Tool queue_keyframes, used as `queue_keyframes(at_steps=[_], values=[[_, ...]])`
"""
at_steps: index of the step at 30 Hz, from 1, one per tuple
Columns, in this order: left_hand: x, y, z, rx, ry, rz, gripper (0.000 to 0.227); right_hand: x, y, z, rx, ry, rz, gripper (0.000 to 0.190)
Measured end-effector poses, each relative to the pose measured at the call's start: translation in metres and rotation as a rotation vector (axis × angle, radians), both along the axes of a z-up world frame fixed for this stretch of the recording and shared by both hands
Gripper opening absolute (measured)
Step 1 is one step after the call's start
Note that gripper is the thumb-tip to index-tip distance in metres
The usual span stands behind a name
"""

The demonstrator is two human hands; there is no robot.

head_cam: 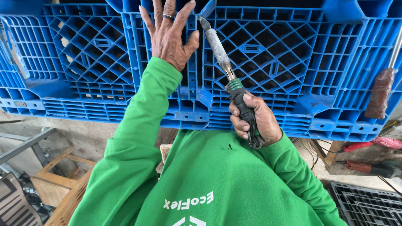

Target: The person uses a soldering iron to melt and fuse seams on a blue plastic crate. They hold the crate steady with one hand while applying the hot tip along the grid lines to join plastic sections.

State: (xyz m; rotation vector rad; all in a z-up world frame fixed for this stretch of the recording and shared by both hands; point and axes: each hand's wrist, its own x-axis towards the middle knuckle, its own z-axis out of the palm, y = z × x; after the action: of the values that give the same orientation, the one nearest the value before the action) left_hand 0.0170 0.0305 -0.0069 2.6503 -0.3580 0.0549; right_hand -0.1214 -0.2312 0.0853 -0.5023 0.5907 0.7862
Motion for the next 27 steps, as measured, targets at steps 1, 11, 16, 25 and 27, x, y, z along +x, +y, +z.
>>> queue_keyframes(at_steps=[1, 11, 16, 25, 27], values=[[0.003, 0.002, 0.001, 0.001, -0.001, -0.022, 0.054, 0.000, -0.001, -0.001, 0.027, 0.017, -0.008, 0.049], [0.006, 0.003, -0.004, -0.086, -0.066, -0.043, 0.046, 0.005, -0.002, -0.008, 0.158, 0.000, -0.051, 0.057], [0.004, 0.004, -0.006, -0.109, -0.051, -0.038, 0.034, 0.005, -0.003, -0.005, 0.238, 0.002, -0.080, 0.060], [0.005, 0.004, -0.004, -0.114, -0.054, -0.030, 0.035, 0.005, -0.002, 0.006, 0.274, -0.001, -0.075, 0.059], [0.005, 0.004, -0.003, -0.114, -0.061, -0.030, 0.035, 0.006, 0.001, 0.009, 0.189, -0.008, -0.066, 0.058]])
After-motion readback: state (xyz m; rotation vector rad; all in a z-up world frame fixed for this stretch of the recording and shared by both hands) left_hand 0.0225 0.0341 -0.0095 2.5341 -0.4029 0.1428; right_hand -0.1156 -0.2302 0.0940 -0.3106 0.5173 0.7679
